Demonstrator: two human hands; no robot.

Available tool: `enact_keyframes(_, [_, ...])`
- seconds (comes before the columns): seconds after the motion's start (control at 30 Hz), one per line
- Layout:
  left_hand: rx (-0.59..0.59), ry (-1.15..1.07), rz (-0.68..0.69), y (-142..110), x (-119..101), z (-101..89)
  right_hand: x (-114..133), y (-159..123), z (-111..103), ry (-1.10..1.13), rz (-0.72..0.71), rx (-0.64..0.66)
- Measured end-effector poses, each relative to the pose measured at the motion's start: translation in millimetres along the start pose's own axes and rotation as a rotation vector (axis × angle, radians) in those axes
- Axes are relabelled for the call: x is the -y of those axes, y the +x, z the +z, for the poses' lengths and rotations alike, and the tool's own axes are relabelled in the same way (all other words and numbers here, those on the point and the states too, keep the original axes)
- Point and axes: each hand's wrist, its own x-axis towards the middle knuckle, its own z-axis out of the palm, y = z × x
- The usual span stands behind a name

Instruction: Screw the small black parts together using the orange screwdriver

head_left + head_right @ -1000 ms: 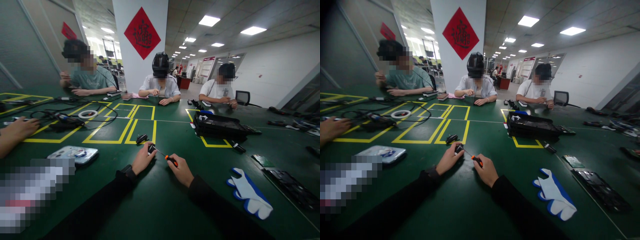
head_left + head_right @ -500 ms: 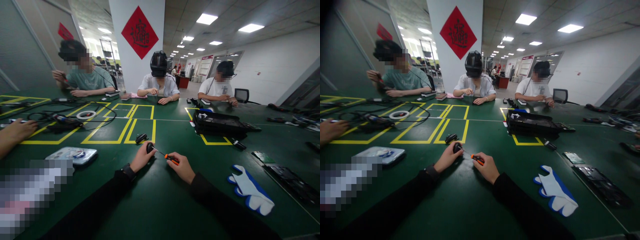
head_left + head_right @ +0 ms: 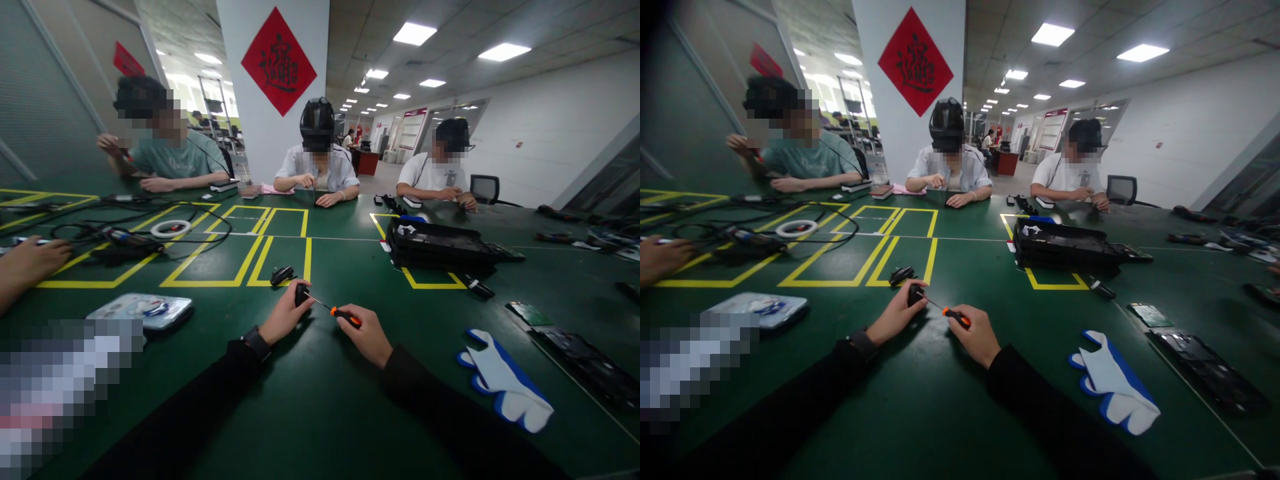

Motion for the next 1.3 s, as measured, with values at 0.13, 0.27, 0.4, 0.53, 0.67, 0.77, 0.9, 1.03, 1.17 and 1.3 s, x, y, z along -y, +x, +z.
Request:
enact_keyframes(0.13, [0.021,-0.045,0.011,0,0,0.1,-1,0,0,-0.009,-0.002,-0.016])
enact_keyframes(0.27, [0.035,-0.069,-0.001,0,-3,0.2,-3,-1,0,0.014,0.015,-0.018])
enact_keyframes(0.4, [0.045,-0.084,0.002,-1,-3,-1.7,-6,-1,1,0.066,0.064,-0.035])
enact_keyframes(0.53, [0.069,-0.143,-0.026,2,4,-3.0,-7,-1,0,-0.001,0.093,-0.021])
enact_keyframes(0.67, [0.062,-0.198,-0.054,3,7,-2.9,-8,0,-2,-0.058,0.06,-0.015])
enact_keyframes(0.77, [0.054,-0.235,-0.05,1,4,-2.5,-9,1,-3,-0.024,0.016,-0.038])
enact_keyframes(0.9, [0.058,-0.235,-0.009,-1,-1,-2.1,-10,1,-6,0.055,0.015,-0.019])
enact_keyframes(1.03, [0.106,-0.238,0.007,-2,-2,-2.6,-10,0,-4,0.026,0.044,0.03])
enact_keyframes(1.17, [0.123,-0.298,-0.028,-2,-2,-3.3,-10,5,0,-0.081,0.045,0.032])
enact_keyframes(1.3, [0.075,-0.322,-0.067,-1,-2,-2.1,-9,9,3,-0.128,-0.015,-0.01])
